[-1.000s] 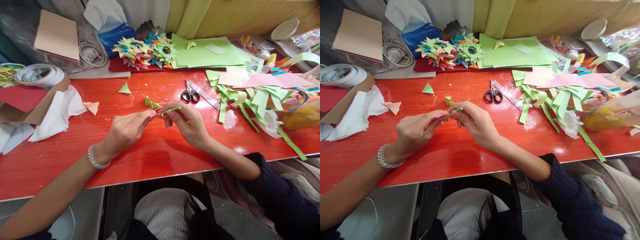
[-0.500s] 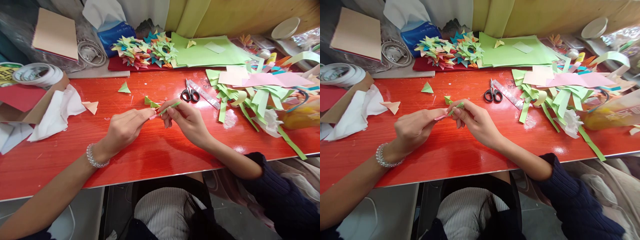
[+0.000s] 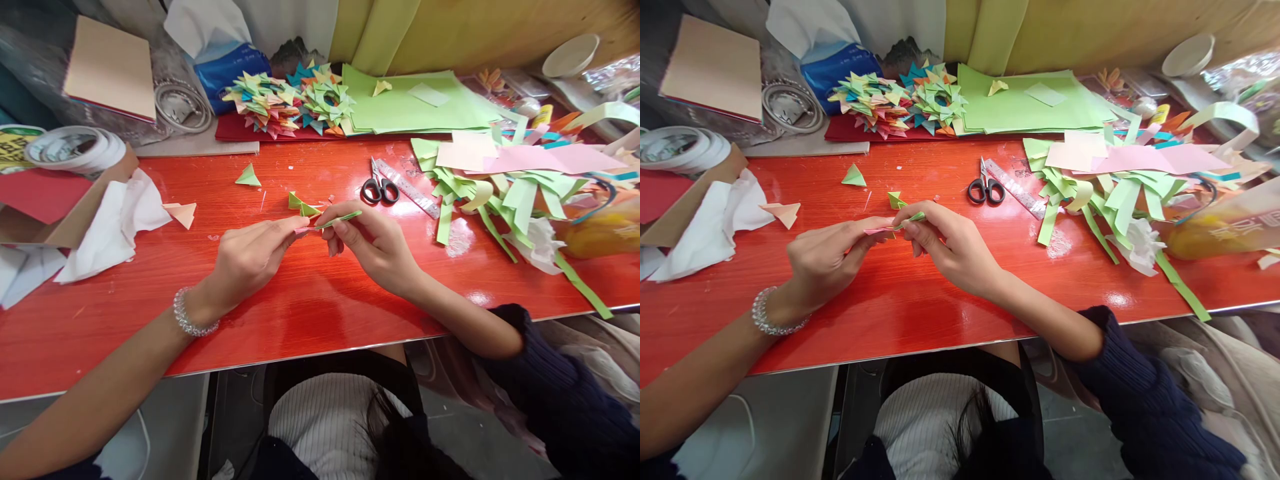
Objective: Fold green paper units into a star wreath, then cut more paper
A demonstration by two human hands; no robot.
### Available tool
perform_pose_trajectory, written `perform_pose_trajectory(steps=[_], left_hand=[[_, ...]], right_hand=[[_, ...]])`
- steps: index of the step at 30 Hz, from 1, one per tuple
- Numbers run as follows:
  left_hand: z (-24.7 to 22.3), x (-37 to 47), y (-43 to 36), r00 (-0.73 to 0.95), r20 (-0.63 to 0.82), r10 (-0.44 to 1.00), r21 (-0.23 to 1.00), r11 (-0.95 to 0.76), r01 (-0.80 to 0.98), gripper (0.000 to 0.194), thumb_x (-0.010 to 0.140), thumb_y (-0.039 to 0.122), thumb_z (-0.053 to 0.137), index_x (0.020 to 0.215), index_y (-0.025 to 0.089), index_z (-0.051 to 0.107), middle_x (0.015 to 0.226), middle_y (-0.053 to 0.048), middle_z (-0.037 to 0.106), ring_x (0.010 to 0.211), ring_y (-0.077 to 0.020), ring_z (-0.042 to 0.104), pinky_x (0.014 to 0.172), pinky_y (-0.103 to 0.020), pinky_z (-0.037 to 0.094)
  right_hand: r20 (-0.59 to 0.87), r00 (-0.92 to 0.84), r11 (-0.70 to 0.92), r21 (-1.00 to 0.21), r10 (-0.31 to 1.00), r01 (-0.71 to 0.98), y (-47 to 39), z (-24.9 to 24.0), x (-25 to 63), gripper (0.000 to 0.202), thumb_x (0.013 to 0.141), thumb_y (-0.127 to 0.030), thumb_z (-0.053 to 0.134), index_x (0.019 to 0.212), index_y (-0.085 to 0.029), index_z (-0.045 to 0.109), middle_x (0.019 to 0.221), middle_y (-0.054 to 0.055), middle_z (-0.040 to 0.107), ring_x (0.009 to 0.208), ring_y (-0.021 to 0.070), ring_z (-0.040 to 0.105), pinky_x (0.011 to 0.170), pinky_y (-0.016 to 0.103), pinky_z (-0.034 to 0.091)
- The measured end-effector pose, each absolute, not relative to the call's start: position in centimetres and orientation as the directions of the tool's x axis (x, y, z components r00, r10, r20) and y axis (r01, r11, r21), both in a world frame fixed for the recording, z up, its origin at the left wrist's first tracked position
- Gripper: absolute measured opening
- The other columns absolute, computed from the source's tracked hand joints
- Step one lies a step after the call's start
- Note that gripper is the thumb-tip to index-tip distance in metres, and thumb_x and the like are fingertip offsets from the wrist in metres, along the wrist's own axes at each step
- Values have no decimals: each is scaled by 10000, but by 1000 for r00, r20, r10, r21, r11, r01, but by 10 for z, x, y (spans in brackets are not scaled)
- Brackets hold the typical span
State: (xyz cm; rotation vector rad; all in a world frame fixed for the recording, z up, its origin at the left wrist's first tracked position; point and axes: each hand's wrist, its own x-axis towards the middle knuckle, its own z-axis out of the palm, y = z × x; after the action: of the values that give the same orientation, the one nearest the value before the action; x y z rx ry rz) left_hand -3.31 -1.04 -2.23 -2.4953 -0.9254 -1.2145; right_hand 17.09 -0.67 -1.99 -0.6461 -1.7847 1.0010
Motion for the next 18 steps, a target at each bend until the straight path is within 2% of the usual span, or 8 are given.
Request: perform_pose_trajectory(steps=[6,11,18], left_hand=[[-22,-31,-11,452,771,450,89,-778,622,178,895,132,612,1060,190,645,902,-3,767,743,-119,732,663,-192,591],[-21,-31,-12,467,750,468,102,-780,618,184,916,148,583,1074,221,643,909,3,766,722,-121,730,639,-211,594],[-20,-32,-13,475,742,472,113,-787,607,219,924,154,561,1106,242,647,933,1,763,738,-133,730,645,-233,592]], right_hand=[[449,-415,478,-878,792,-37,-8,-18,171,159,991,-290,461,994,-191,585,814,-13,591,653,46,567,614,210,493],[362,-428,351,-930,828,-108,-7,-12,170,180,977,-328,487,921,-182,577,782,-16,582,641,44,559,605,204,489],[281,-459,229,-959,843,-166,-5,-13,173,214,954,-378,524,921,-172,577,765,-22,576,645,53,550,623,219,483]])
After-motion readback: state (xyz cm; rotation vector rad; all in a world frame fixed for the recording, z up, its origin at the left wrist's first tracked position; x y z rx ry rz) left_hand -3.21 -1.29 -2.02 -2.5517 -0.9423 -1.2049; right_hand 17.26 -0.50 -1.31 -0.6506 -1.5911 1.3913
